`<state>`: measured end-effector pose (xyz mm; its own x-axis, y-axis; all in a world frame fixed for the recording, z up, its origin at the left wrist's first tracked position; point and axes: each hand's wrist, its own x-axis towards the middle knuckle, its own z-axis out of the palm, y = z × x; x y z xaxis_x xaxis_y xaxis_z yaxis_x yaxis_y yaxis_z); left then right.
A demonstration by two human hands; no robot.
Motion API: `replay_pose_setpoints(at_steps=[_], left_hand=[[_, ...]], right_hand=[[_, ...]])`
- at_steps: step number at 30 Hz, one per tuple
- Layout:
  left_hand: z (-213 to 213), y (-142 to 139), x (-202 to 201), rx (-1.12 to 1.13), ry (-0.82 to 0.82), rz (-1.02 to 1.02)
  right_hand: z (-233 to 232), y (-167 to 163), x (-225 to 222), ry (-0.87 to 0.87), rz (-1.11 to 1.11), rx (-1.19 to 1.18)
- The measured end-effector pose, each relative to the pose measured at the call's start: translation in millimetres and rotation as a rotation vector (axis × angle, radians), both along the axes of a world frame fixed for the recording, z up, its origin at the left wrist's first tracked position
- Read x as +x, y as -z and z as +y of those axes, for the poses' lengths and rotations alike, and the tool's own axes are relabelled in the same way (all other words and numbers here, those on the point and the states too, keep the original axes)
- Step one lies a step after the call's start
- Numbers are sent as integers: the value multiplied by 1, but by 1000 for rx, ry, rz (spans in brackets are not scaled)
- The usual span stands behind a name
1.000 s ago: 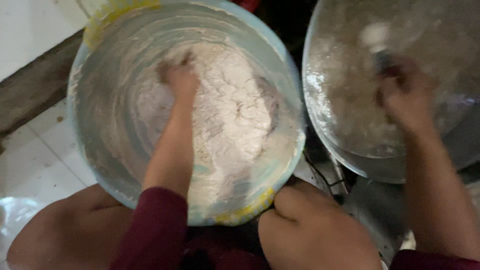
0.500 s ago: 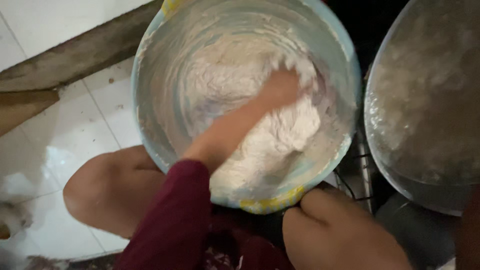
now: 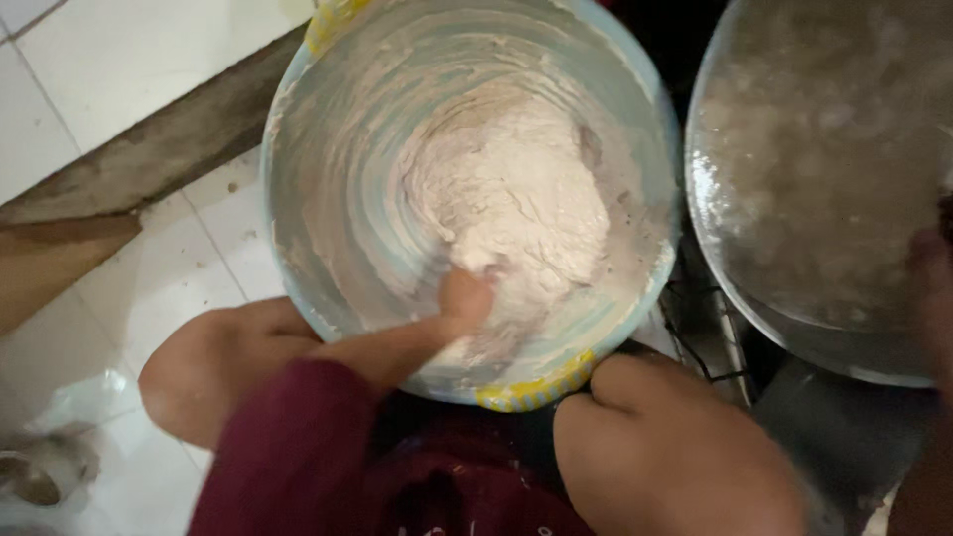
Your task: The person sits on the floor beside a large basin of dough and a water-filled basin. They scoop portions of dough with a spoon, dip and shape the portion in the water, and place the formed dough balls into perforated trays, repeating the cycle continuously.
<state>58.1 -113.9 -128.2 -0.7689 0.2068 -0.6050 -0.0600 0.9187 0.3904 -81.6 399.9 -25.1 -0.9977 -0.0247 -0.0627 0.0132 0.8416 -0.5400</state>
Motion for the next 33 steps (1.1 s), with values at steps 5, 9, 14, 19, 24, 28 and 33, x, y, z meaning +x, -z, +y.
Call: replay_pose_setpoints(at_steps=[5, 9, 14, 19, 24, 28, 33], left_hand=[[84, -36, -60, 119, 201, 751], [123, -89, -93, 549, -215, 739], [139, -112, -100, 659, -111, 717], [147, -106, -88, 654, -235, 587], [146, -94, -82, 325, -210, 464], [102, -76, -58, 186, -251, 397], [41, -40, 13, -130, -313, -90]], right_hand=[[-65, -80, 42, 56, -161, -105], [-125, -116, 46, 144, -592, -350], [-156, -132, 60, -66, -592, -425], [-162, -129, 67, -196, -513, -372], [-155, -114, 53, -99, -820, -451], [-144, -97, 44, -38, -863, -617], [-87, -82, 29, 143, -718, -517]])
